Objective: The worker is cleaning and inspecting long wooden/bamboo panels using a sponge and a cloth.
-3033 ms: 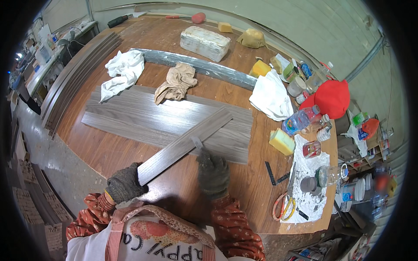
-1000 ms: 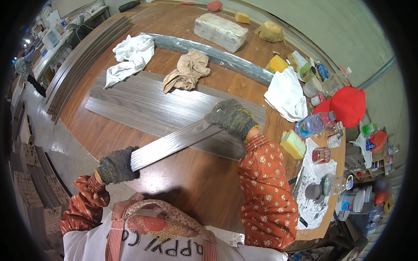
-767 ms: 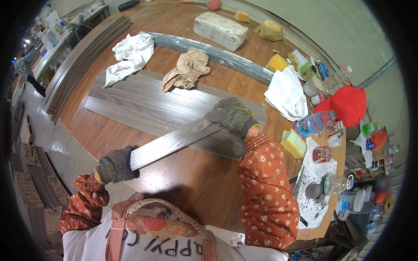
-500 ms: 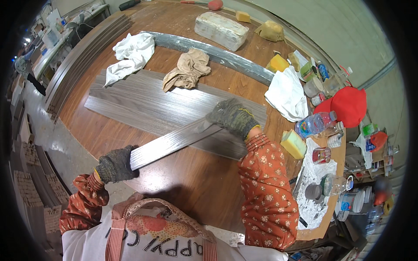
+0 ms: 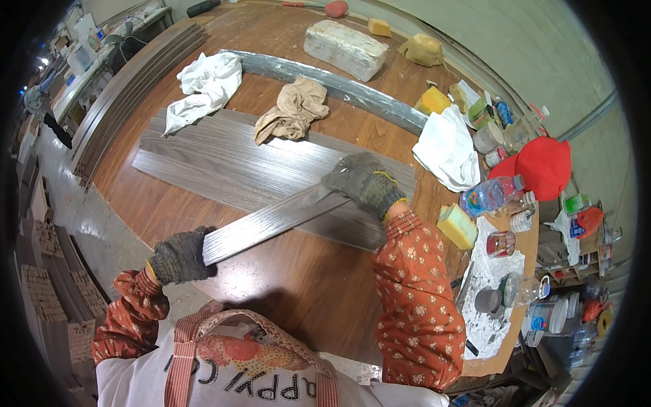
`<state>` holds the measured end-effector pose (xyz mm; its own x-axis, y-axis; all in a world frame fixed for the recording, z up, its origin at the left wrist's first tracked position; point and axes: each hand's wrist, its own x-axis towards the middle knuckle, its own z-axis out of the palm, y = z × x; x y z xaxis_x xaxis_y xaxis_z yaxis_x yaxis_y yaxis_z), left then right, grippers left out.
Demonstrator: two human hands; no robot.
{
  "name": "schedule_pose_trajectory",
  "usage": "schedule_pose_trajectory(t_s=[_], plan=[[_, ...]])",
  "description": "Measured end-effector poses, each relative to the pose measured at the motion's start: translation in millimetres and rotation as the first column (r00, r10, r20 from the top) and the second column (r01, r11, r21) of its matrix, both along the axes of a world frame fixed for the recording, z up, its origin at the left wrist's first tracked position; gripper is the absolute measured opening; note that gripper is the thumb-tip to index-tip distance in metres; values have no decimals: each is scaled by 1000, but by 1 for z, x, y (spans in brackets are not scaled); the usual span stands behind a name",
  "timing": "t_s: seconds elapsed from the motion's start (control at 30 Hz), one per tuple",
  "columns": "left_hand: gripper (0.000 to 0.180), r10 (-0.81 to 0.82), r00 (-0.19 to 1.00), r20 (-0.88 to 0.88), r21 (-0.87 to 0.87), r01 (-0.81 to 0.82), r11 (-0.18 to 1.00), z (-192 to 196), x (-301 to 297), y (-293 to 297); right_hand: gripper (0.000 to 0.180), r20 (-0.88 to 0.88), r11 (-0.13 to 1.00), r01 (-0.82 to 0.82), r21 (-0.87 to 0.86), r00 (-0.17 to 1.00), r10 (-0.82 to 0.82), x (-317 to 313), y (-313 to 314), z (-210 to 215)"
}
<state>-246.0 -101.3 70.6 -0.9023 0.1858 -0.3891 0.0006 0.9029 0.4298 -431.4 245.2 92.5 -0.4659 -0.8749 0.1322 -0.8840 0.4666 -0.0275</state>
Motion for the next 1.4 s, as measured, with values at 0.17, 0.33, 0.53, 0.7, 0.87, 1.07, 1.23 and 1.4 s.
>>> schedule_pose_trajectory(t_s=[0.17, 0.33, 0.53, 0.7, 0.87, 1.07, 1.23, 1.4], plan=[[71, 11, 997, 79, -18, -9, 1000, 1, -4, -1, 17, 675, 756, 631, -172, 634, -376, 45, -21, 30], [65, -4, 998, 67, 6, 4, 1000, 10, -6, 1, 15, 65, 873, 311, -376, 948, -310, 73, 6, -31], [62, -6, 999, 41, 78, 3, 997, 10, -6, -1, 15, 196, 790, 358, -498, 934, -300, 82, 11, -50], [62, 4, 1000, 17, 41, -5, 999, 12, -6, 2, 21, 112, 839, 300, -453, 953, -280, 82, 21, -66], [61, 11, 997, 82, 77, -18, 997, 19, -8, 3, 22, 64, 864, 281, -418, 958, -280, 89, 14, -58], [75, -14, 995, 99, 17, 12, 1000, 14, -9, -2, 25, 82, 820, 244, -518, 968, -236, 85, 12, -44], [76, -34, 996, 79, 52, 29, 998, 12, -9, -6, 22, 81, 839, 299, -455, 952, -295, 93, 7, -60], [76, -35, 994, 101, 62, 29, 998, 12, -10, -6, 19, 52, 847, 280, -452, 956, -289, 92, 10, -53]])
